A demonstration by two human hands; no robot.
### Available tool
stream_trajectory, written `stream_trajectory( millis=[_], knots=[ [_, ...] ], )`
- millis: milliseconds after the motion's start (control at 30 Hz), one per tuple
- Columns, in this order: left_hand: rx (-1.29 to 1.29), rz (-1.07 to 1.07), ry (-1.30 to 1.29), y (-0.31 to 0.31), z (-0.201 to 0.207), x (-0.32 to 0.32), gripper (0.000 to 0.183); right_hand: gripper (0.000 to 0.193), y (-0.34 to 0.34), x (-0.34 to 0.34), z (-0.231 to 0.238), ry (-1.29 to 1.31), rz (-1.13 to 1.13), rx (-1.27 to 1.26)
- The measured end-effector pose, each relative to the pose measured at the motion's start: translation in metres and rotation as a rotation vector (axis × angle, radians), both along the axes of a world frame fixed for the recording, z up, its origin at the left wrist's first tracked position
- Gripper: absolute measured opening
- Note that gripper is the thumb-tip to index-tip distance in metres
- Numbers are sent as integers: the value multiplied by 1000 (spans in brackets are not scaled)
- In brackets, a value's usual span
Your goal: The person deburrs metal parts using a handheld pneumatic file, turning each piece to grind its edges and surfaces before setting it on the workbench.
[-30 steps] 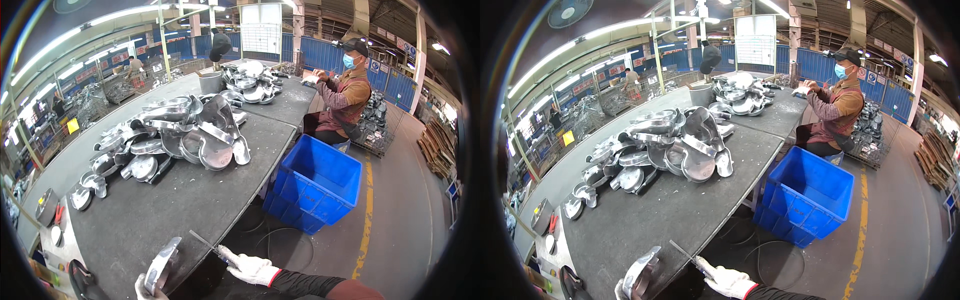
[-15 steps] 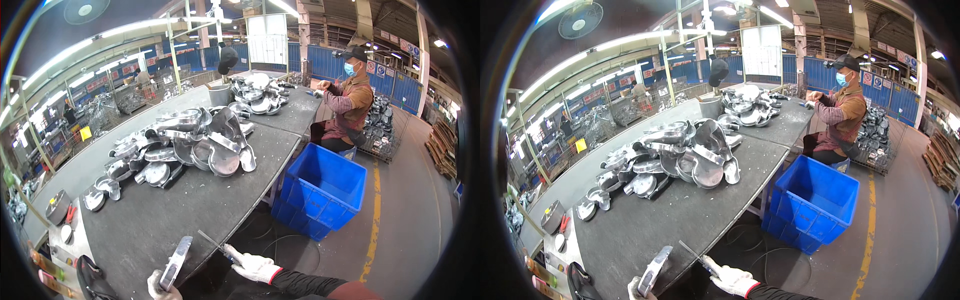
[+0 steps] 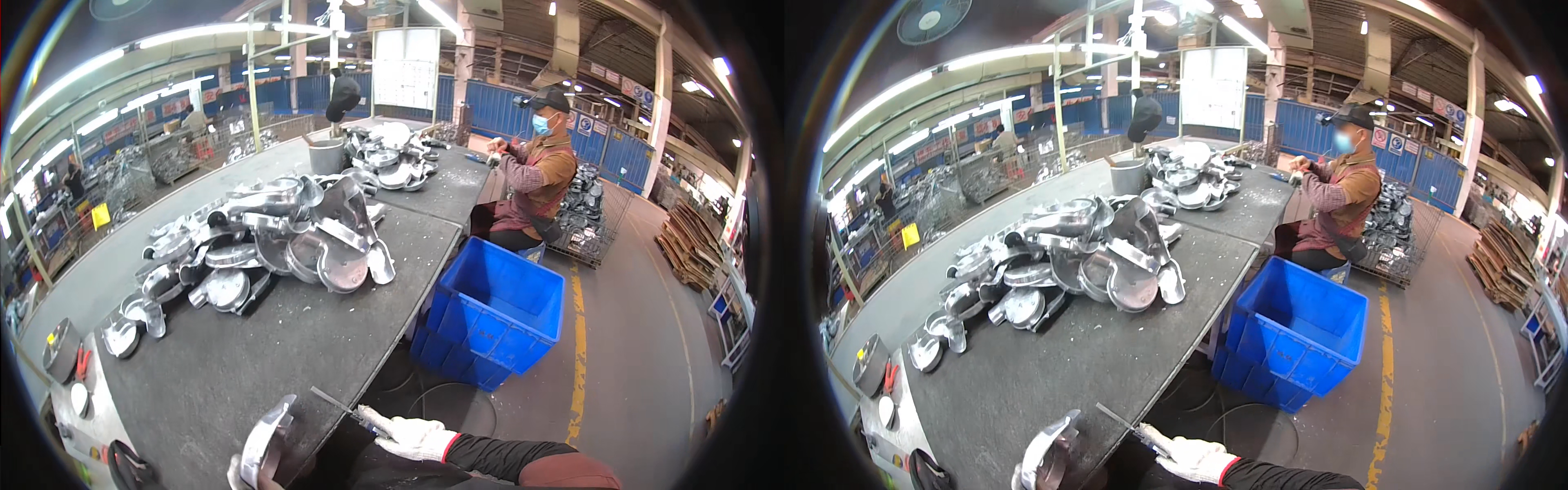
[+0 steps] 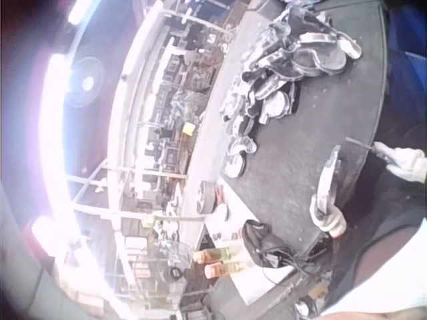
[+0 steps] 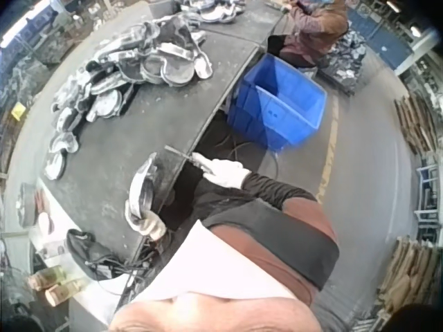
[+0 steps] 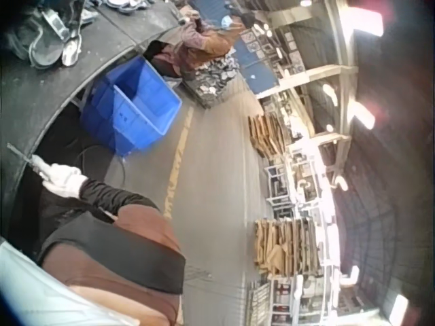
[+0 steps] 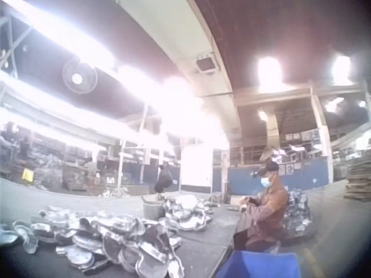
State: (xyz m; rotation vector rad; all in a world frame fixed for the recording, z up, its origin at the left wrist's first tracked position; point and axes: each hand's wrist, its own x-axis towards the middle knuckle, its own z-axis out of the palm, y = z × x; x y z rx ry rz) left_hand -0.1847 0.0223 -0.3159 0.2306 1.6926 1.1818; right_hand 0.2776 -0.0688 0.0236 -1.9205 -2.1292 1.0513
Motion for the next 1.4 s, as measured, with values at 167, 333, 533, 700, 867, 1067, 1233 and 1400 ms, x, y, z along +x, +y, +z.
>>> stream_trajectory(
  millis=[167,333,533,700,867,1067,1233,1400],
  knots=[
    [524,149,672,-87,269,124,43,80,12,-12,3,-63,25,-65],
    [684,-15,1241,-99,325,146,26,82,4,27,1,155,-231,5],
    [540,110,1136,-182,281,144,20,84,41,22,-1,628,-112,-176],
    [604,67,1331,-196,262,158,32,78,38,24,35,666,-178,-373],
    [184,107,1200,-215,267,174,31,79,73,8,43,592,53,-551],
    [646,26,954,-205,274,163,35,79,73,19,40,770,28,-522],
    [463,-61,1041,-204,280,161,35,79,72,15,37,498,56,-585],
    [563,3,1028,-208,273,159,37,76,79,11,33,518,233,-592]
  ],
)
